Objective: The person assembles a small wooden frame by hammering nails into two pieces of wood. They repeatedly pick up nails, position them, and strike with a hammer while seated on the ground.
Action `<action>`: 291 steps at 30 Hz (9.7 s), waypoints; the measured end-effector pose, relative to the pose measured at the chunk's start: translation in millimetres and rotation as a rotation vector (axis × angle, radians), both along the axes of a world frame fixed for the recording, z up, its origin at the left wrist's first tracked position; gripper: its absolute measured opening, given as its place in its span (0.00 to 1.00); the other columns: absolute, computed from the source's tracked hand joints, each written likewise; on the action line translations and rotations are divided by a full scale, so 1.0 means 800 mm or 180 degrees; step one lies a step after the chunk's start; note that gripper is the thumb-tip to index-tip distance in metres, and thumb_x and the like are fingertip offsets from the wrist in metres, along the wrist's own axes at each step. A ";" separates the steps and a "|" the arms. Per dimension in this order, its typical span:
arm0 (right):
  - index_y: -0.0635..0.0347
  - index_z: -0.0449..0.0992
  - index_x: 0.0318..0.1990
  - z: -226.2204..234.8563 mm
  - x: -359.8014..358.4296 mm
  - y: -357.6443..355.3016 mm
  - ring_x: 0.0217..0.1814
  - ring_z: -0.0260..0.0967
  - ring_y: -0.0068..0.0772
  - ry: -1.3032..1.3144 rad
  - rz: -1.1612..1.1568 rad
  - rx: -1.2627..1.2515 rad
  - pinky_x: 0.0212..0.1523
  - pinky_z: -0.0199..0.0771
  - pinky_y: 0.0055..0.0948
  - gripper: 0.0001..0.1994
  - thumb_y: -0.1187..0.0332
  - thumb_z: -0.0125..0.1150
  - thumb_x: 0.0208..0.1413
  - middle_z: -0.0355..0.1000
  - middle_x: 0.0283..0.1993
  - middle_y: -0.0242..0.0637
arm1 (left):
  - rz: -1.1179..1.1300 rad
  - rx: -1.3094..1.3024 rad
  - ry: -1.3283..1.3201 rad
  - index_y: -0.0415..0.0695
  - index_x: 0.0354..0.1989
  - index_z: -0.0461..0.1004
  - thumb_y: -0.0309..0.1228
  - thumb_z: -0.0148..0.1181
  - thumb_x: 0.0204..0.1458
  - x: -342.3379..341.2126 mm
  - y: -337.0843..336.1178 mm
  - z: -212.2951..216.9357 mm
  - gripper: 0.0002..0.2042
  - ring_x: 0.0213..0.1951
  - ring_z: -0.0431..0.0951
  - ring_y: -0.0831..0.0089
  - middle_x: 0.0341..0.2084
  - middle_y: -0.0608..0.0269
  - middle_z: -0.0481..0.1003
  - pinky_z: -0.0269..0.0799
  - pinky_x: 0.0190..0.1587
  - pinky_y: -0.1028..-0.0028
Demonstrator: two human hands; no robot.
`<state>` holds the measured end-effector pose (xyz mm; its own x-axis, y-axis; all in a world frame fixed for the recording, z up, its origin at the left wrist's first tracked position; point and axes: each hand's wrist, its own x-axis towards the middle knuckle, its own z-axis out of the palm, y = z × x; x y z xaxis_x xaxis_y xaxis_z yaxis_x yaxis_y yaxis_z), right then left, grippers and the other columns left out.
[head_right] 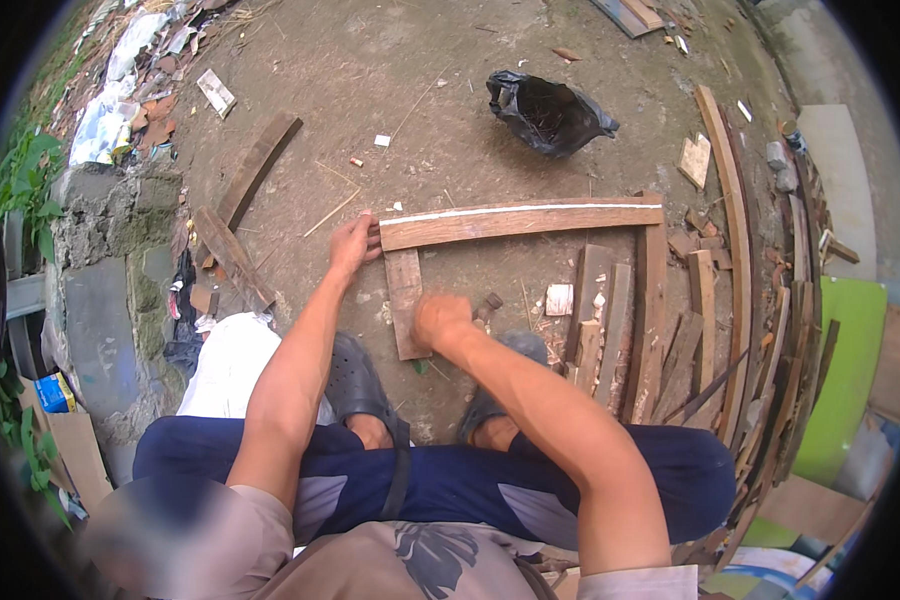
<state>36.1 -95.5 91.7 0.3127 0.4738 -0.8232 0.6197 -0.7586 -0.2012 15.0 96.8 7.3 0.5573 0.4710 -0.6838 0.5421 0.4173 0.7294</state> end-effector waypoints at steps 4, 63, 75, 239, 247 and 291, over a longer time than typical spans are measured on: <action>0.67 0.56 0.69 0.013 -0.025 0.013 0.64 0.72 0.49 0.0345 -0.0591 -0.0441 0.60 0.74 0.38 0.46 0.40 0.65 0.55 0.75 0.60 0.52 | -0.0481 -0.0291 0.0189 0.36 0.58 0.72 0.42 0.53 0.64 0.012 0.019 0.017 0.22 0.53 0.79 0.63 0.54 0.52 0.76 0.78 0.53 0.65; 0.80 0.36 0.73 -0.011 0.010 0.001 0.61 0.72 0.60 0.1079 -0.0419 -0.0119 0.63 0.70 0.46 0.61 0.41 0.69 0.52 0.72 0.57 0.67 | -0.3035 0.4149 -0.0380 0.39 0.57 0.73 0.62 0.62 0.51 0.055 -0.059 0.015 0.38 0.48 0.80 0.58 0.45 0.53 0.79 0.73 0.51 0.58; 0.60 0.83 0.49 0.007 0.291 -0.071 0.51 0.80 0.44 0.0034 -0.0295 0.0436 0.55 0.79 0.38 0.16 0.68 0.57 0.56 0.80 0.51 0.49 | -0.3035 0.3786 -0.0260 0.38 0.56 0.73 0.59 0.67 0.48 0.065 -0.063 0.034 0.37 0.50 0.79 0.54 0.47 0.50 0.78 0.72 0.53 0.56; 0.68 0.71 0.57 0.056 0.032 0.023 0.42 0.76 0.69 -0.0299 -0.2024 0.1941 0.40 0.72 0.53 0.22 0.57 0.57 0.65 0.76 0.36 0.64 | -0.0653 0.3712 -0.1343 0.45 0.39 0.84 0.30 0.68 0.53 -0.042 -0.052 0.005 0.06 0.37 0.82 0.58 0.34 0.60 0.83 0.77 0.39 0.63; 0.68 0.71 0.53 0.060 0.030 0.025 0.36 0.75 0.70 -0.0612 -0.1876 0.2976 0.36 0.73 0.55 0.20 0.58 0.56 0.65 0.75 0.31 0.65 | -0.0516 0.3682 -0.1329 0.44 0.39 0.83 0.28 0.68 0.52 -0.047 -0.052 -0.008 0.07 0.38 0.82 0.58 0.34 0.59 0.83 0.78 0.41 0.64; 0.71 0.72 0.50 0.064 0.022 0.033 0.34 0.75 0.70 -0.0546 -0.2097 0.2521 0.34 0.71 0.55 0.20 0.59 0.57 0.65 0.74 0.28 0.65 | -0.0574 0.3761 -0.1488 0.48 0.39 0.84 0.27 0.69 0.50 -0.044 -0.048 -0.018 0.08 0.38 0.82 0.62 0.37 0.64 0.83 0.79 0.40 0.66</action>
